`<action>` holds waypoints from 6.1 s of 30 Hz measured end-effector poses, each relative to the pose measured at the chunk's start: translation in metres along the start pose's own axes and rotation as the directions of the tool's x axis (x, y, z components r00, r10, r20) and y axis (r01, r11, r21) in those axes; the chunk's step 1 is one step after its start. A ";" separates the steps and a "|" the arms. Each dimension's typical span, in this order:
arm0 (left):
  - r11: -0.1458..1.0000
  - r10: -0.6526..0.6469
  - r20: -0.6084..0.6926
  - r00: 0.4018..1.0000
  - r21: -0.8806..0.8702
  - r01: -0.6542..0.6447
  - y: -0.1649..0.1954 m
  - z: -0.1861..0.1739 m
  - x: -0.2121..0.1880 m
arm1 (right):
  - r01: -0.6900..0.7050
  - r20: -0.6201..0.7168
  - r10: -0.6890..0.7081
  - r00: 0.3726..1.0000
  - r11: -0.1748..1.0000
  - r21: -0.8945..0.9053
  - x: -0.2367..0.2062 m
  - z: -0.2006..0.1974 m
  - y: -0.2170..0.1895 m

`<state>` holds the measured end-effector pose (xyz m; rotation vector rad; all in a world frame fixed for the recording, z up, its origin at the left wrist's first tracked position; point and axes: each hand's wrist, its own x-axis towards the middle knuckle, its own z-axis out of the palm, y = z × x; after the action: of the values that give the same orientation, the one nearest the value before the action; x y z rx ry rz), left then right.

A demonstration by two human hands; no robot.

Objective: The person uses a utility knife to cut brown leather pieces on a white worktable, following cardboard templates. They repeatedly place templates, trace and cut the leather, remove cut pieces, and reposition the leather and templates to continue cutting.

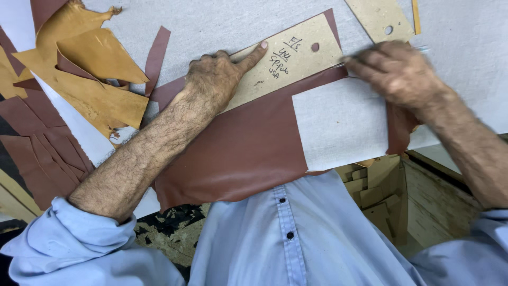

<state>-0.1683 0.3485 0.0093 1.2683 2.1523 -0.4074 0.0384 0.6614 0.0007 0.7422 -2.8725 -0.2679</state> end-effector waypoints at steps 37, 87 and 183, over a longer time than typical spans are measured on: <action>0.997 -0.039 0.061 0.997 -0.066 0.043 -0.004 -0.022 -0.008 | -0.650 0.086 0.811 0.579 0.395 0.649 0.020 0.011 -0.077; 0.976 0.204 -0.020 0.979 0.089 -0.201 -0.002 0.013 0.106 | -0.471 0.028 0.713 0.701 0.433 0.769 0.182 -0.029 -0.239; 0.814 -0.211 -0.815 0.540 -0.452 -0.364 -0.071 0.095 -0.155 | -0.504 0.458 0.857 0.239 -0.294 0.813 0.088 -0.001 -0.280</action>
<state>-0.1415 0.1558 0.0314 1.2920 2.6074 1.1225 0.0920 0.3769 -0.0477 -1.0839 -2.1370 1.6276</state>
